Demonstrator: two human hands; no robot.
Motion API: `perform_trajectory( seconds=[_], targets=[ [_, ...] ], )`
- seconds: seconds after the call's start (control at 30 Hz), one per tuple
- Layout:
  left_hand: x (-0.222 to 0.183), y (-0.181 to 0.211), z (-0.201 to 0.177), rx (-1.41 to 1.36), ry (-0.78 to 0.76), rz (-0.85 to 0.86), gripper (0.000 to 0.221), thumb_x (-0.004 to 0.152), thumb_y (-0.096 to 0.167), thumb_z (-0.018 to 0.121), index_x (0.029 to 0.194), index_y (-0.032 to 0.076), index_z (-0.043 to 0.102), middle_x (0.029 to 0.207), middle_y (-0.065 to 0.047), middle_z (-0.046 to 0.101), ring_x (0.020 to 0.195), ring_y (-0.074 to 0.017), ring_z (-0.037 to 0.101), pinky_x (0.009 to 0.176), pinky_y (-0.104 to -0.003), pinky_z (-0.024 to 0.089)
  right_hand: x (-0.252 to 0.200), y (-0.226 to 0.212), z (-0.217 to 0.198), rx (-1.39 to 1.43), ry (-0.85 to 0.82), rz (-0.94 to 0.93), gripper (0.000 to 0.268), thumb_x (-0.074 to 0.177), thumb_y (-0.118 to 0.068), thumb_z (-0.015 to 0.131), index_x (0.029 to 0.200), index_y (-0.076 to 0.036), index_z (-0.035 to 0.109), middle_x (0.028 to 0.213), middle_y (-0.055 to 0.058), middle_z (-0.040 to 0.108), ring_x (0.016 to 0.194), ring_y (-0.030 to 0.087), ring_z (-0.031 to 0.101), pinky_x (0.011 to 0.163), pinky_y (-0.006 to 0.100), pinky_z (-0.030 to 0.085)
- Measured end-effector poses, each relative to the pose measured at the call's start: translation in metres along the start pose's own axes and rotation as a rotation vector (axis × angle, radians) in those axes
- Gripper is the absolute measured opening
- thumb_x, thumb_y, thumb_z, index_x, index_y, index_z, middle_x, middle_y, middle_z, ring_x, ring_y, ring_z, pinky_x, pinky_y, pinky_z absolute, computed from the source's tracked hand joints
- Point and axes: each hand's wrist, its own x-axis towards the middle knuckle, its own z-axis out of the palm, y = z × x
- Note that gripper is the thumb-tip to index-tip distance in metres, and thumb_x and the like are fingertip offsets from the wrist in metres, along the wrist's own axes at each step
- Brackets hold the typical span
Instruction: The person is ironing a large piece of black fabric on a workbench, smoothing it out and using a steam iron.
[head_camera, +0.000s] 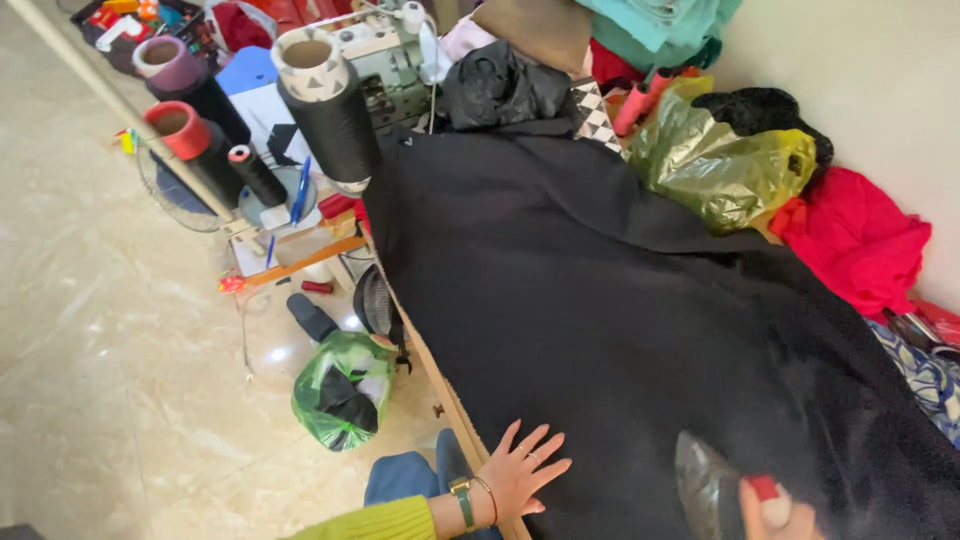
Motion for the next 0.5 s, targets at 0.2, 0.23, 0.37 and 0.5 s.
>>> perform_trajectory(
  seconds=[0.2,0.23,0.37,0.5],
  targets=[
    [-0.012,-0.003,0.024,-0.071,0.27,0.063,0.095,0.072,0.038,0.083,0.156,0.015,0.043,0.168,-0.018,0.028,0.15,-0.0461,0.028,0.114,-0.076,0.015,0.081,0.002,0.006,-0.67,0.237,-0.214,0.079,0.115,-0.096,0.067,0.09,-0.021,0.066,0.068,0.01,0.061,0.063,0.031,0.064,0.101,0.052,0.05],
    [-0.015,-0.004,0.026,-0.062,0.283,0.06,0.097,0.07,0.037,0.085,0.156,0.016,0.044,0.169,-0.017,0.027,0.15,-0.0459,0.029,0.114,-0.076,0.016,0.093,-0.005,0.003,-0.771,0.251,-0.231,0.081,0.122,-0.1,0.061,0.09,-0.026,0.066,0.066,0.004,0.059,0.058,0.024,0.06,0.086,0.039,0.049],
    [-0.02,-0.007,0.025,-0.031,0.251,0.047,0.092,0.073,0.04,0.083,0.154,0.016,0.046,0.169,-0.016,0.027,0.15,-0.0444,0.029,0.114,-0.076,0.016,0.123,-0.012,0.005,-0.924,0.19,-0.222,0.077,0.127,-0.099,0.05,0.097,-0.03,0.066,0.067,-0.002,0.06,0.058,0.016,0.061,0.087,0.032,0.045],
    [-0.029,-0.01,0.023,0.001,0.193,0.041,0.09,0.077,0.043,0.079,0.156,0.019,0.043,0.169,-0.013,0.027,0.151,-0.0411,0.027,0.112,-0.076,0.019,0.135,-0.009,0.014,-0.892,0.176,-0.192,0.079,0.129,-0.098,0.052,0.098,-0.027,0.068,0.069,0.001,0.063,0.059,0.019,0.063,0.093,0.033,0.043]
  ],
)
